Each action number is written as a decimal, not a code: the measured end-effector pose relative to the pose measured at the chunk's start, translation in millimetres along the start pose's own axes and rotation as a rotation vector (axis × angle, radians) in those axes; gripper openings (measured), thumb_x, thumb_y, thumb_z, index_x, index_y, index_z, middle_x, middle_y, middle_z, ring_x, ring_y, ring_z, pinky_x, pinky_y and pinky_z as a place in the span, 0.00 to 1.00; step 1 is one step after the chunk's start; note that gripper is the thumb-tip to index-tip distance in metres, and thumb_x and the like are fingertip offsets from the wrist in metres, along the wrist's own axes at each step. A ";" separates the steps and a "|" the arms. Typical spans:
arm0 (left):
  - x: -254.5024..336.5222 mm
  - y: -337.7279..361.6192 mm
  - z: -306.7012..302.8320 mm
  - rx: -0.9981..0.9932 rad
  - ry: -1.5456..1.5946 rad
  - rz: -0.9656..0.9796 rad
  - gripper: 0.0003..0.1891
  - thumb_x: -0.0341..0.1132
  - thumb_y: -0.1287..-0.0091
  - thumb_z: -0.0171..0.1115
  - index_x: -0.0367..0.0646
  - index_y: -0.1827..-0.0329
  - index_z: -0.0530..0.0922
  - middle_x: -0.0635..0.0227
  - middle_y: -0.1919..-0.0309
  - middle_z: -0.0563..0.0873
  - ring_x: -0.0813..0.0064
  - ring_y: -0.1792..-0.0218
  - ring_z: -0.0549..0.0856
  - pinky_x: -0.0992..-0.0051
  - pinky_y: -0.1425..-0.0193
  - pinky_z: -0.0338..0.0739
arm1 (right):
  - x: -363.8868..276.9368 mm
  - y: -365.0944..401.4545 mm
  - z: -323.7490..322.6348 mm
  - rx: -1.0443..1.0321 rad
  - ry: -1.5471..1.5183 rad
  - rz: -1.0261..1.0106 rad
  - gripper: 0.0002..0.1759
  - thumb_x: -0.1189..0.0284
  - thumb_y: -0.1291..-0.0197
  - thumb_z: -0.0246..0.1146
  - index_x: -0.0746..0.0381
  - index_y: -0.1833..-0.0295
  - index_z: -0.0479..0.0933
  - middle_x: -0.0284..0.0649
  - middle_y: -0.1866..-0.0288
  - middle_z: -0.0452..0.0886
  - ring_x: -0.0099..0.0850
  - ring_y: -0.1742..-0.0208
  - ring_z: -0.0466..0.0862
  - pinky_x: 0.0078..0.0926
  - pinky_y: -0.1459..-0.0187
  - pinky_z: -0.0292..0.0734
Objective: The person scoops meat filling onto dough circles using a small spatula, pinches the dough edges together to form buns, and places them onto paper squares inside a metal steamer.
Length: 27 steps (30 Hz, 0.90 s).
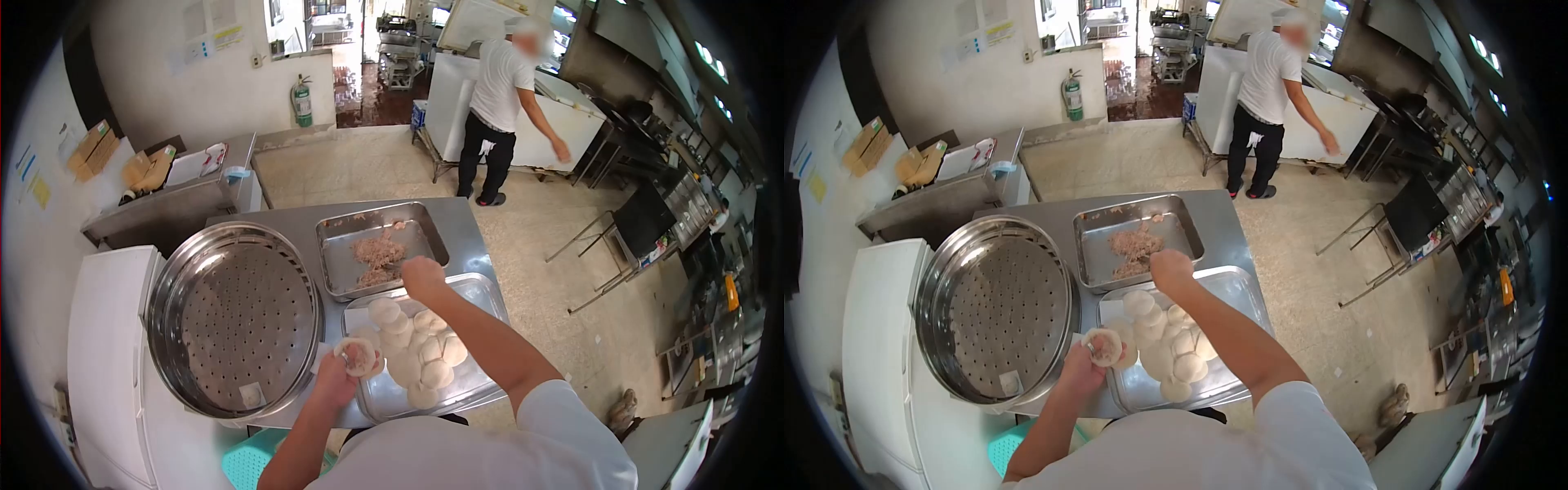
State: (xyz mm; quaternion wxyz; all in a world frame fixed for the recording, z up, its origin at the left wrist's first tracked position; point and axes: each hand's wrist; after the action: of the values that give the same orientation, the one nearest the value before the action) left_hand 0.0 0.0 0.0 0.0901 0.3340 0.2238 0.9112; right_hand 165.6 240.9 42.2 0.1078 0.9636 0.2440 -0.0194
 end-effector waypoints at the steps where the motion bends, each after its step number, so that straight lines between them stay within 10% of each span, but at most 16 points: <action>1: -1.9 3.0 -2.1 0.005 -0.010 -0.007 0.17 0.35 0.21 0.59 0.32 0.37 0.75 0.52 0.42 0.84 0.50 0.44 0.87 0.53 0.35 0.84 | -4.6 -6.6 7.5 0.019 -0.003 0.004 0.08 0.73 0.40 0.68 0.61 0.56 0.89 0.54 0.46 0.88 0.52 0.44 0.89 0.41 0.47 0.88; 9: -10.4 18.3 -17.3 -0.091 0.066 0.170 0.12 0.30 0.23 0.57 0.35 0.41 0.77 0.58 0.47 0.84 0.59 0.43 0.86 0.57 0.32 0.81 | -8.8 25.2 16.4 0.424 0.161 -0.142 0.06 0.72 0.45 0.65 0.59 0.66 0.87 0.44 0.62 0.85 0.45 0.52 0.82 0.45 0.46 0.76; 11: 4.5 21.7 -12.1 -0.106 0.102 0.209 0.11 0.31 0.24 0.58 0.36 0.43 0.78 0.61 0.49 0.84 0.61 0.42 0.85 0.58 0.31 0.79 | -9.2 58.3 20.2 0.714 -0.319 -0.150 0.07 0.72 0.41 0.68 0.62 0.71 0.85 0.46 0.68 0.83 0.47 0.55 0.83 0.45 0.55 0.78; 18: 33.5 28.9 -3.9 -0.208 0.121 0.135 0.21 0.39 0.23 0.62 0.36 0.34 0.76 0.58 0.37 0.84 0.61 0.33 0.82 0.63 0.27 0.75 | -78.4 186.2 61.5 -0.041 -1.521 0.192 0.14 0.67 0.23 0.62 0.68 0.52 0.84 0.34 0.67 0.84 0.22 0.69 0.81 0.22 0.65 0.78; 27: -6.5 22.8 9.8 -0.285 -0.122 0.049 0.21 0.38 0.27 0.69 0.38 0.36 0.77 0.61 0.41 0.85 0.67 0.43 0.85 0.64 0.38 0.81 | -101.5 213.5 69.6 0.064 -1.582 0.238 0.14 0.67 0.23 0.62 0.69 0.52 0.82 0.34 0.69 0.83 0.22 0.71 0.81 0.20 0.66 0.77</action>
State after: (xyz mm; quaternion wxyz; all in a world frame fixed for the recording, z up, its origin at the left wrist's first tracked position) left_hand 11.0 -18.8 13.6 0.1278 0.3779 0.0781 0.9136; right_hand 178.6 -4.6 25.7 0.2227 0.6864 -0.0100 -0.6922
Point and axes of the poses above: each hand's wrist, its own y-axis away from the middle knuckle, its own z-axis out of the palm, x = y × z
